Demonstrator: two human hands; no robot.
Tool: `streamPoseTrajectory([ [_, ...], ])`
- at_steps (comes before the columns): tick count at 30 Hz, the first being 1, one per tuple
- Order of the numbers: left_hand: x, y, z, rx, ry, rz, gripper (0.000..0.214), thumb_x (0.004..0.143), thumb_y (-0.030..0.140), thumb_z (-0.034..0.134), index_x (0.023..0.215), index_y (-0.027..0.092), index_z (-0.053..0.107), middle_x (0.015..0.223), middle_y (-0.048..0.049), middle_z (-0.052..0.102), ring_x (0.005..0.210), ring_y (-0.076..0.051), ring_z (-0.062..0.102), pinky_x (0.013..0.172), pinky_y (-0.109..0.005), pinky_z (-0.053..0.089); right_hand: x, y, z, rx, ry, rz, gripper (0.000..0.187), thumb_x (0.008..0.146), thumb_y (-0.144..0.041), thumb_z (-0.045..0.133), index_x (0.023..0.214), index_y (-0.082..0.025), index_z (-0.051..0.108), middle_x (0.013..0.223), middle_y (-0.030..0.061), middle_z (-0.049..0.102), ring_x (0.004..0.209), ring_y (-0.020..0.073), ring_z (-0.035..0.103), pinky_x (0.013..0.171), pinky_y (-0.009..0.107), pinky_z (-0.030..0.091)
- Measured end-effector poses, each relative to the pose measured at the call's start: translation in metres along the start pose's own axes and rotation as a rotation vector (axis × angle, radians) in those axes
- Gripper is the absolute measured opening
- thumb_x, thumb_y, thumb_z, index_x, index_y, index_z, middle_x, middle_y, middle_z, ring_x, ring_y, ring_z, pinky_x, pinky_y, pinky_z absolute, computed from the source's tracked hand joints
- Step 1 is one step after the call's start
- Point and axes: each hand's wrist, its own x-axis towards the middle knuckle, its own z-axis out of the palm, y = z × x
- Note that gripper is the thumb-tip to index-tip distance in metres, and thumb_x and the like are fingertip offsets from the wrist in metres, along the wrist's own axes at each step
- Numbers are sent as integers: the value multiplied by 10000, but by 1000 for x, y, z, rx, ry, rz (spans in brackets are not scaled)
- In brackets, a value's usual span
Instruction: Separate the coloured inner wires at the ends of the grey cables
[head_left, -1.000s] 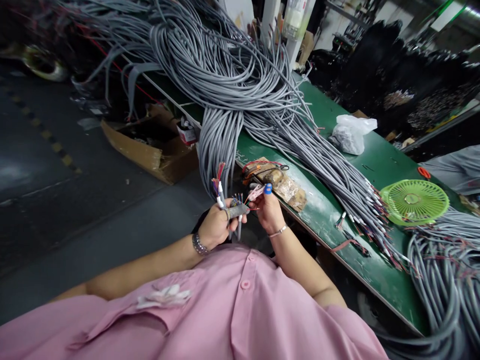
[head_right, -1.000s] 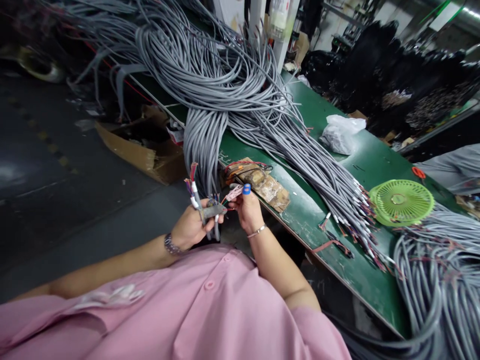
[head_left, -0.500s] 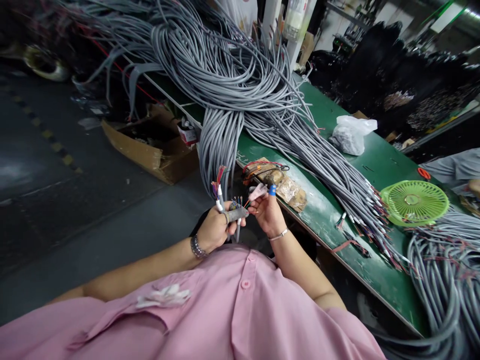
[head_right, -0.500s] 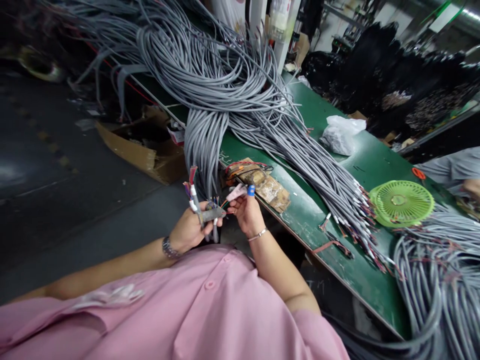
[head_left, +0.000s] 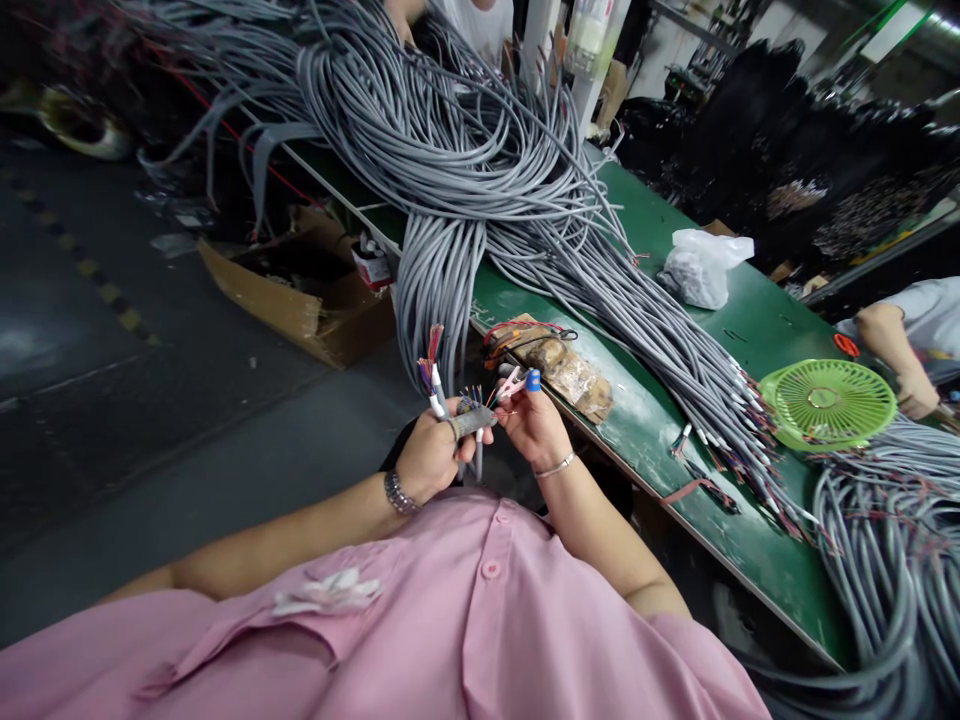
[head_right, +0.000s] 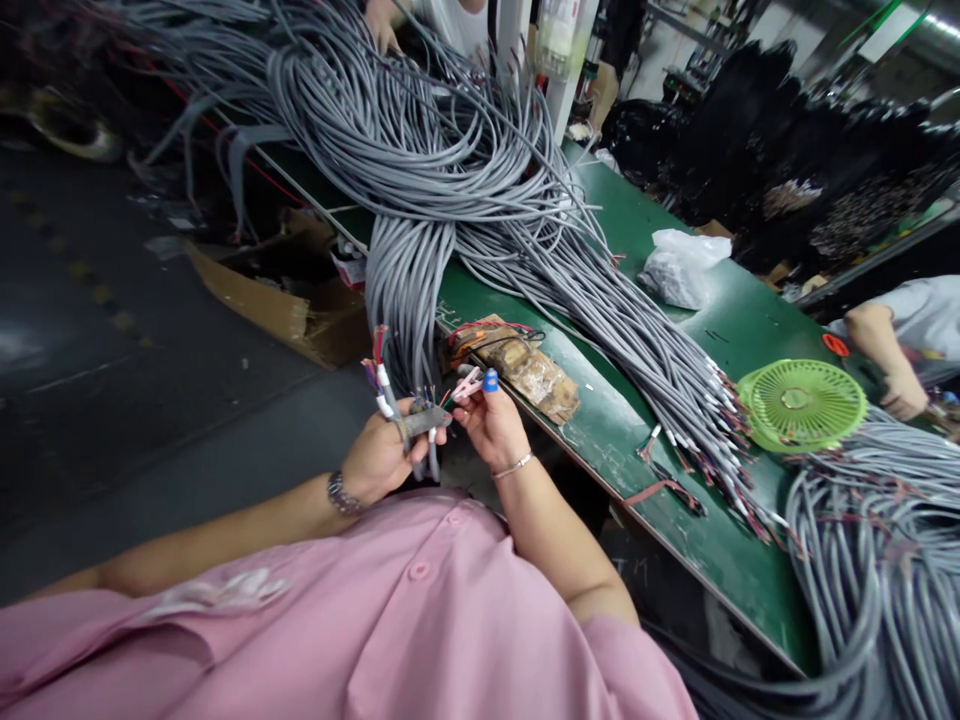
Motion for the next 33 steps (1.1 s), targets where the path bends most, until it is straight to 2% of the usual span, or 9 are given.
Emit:
streamPoseTrajectory([
  [5, 1, -2, 1, -4, 9, -15, 164, 675, 269, 712, 670, 123, 636, 554, -18, 657, 318, -38, 408, 340, -192, 218, 5, 4, 2, 108, 45, -14, 356, 763, -540, 690, 817, -191, 647, 772, 6, 639, 632, 93, 534, 578, 204, 463],
  [8, 1, -4, -1, 9, 13, -9, 172, 685, 270, 709, 649, 127, 622, 554, -21, 660, 320, -39, 412, 343, -192, 222, 2, 4, 3, 114, 14, 8, 409, 748, -585, 679, 832, -186, 651, 777, 11, 641, 632, 97, 538, 558, 200, 464],
  [13, -3, -6, -8, 55, 6, 0, 166, 697, 281, 701, 660, 135, 632, 576, -29, 671, 329, -45, 414, 346, -195, 233, -9, -4, -8, -95, -111, 177, 584, 700, -728, 602, 856, -167, 647, 766, 27, 650, 603, 103, 551, 565, 241, 507],
  [16, -6, -9, -14, 126, -23, 7, 171, 710, 291, 691, 649, 137, 648, 543, -26, 654, 328, -51, 403, 348, -199, 240, -16, -11, -14, -302, -181, 229, 497, 648, -608, 739, 829, -157, 638, 707, 7, 644, 570, 95, 549, 565, 244, 505],
  [20, -9, -15, -17, 228, -103, 6, 207, 746, 314, 675, 638, 139, 659, 481, -16, 611, 335, -64, 406, 373, -204, 285, -24, -16, -12, -478, -215, 122, 374, 582, -424, 841, 739, -157, 633, 642, -27, 631, 528, 72, 522, 540, 205, 450],
  [25, -6, -18, -20, 338, -263, -98, 217, 739, 327, 678, 643, 132, 670, 440, -20, 587, 329, -83, 435, 374, -206, 278, -33, -15, -5, -542, -305, 26, 325, 629, -409, 814, 750, -153, 656, 660, -26, 642, 581, 89, 552, 606, 230, 454],
  [27, -5, -18, -21, 362, -301, -134, 220, 738, 326, 675, 637, 131, 669, 416, -17, 570, 320, -84, 432, 370, -204, 267, -36, -14, -8, -564, -290, -18, 315, 666, -424, 789, 771, -153, 668, 687, -17, 650, 601, 90, 557, 630, 234, 458],
  [29, -3, -17, -22, 343, -274, -158, 217, 736, 325, 676, 643, 129, 667, 431, -19, 586, 314, -78, 429, 364, -202, 261, -38, -14, -15, -566, -221, -35, 331, 706, -464, 749, 805, -157, 674, 720, -5, 658, 615, 88, 563, 636, 232, 463],
  [33, 1, -14, -22, 175, -100, -144, 203, 701, 324, 700, 682, 130, 644, 583, -42, 675, 328, -69, 464, 331, -195, 235, -41, -14, -27, -516, -160, 38, 381, 696, -472, 755, 917, -176, 662, 806, 12, 658, 631, 89, 566, 599, 226, 481],
])
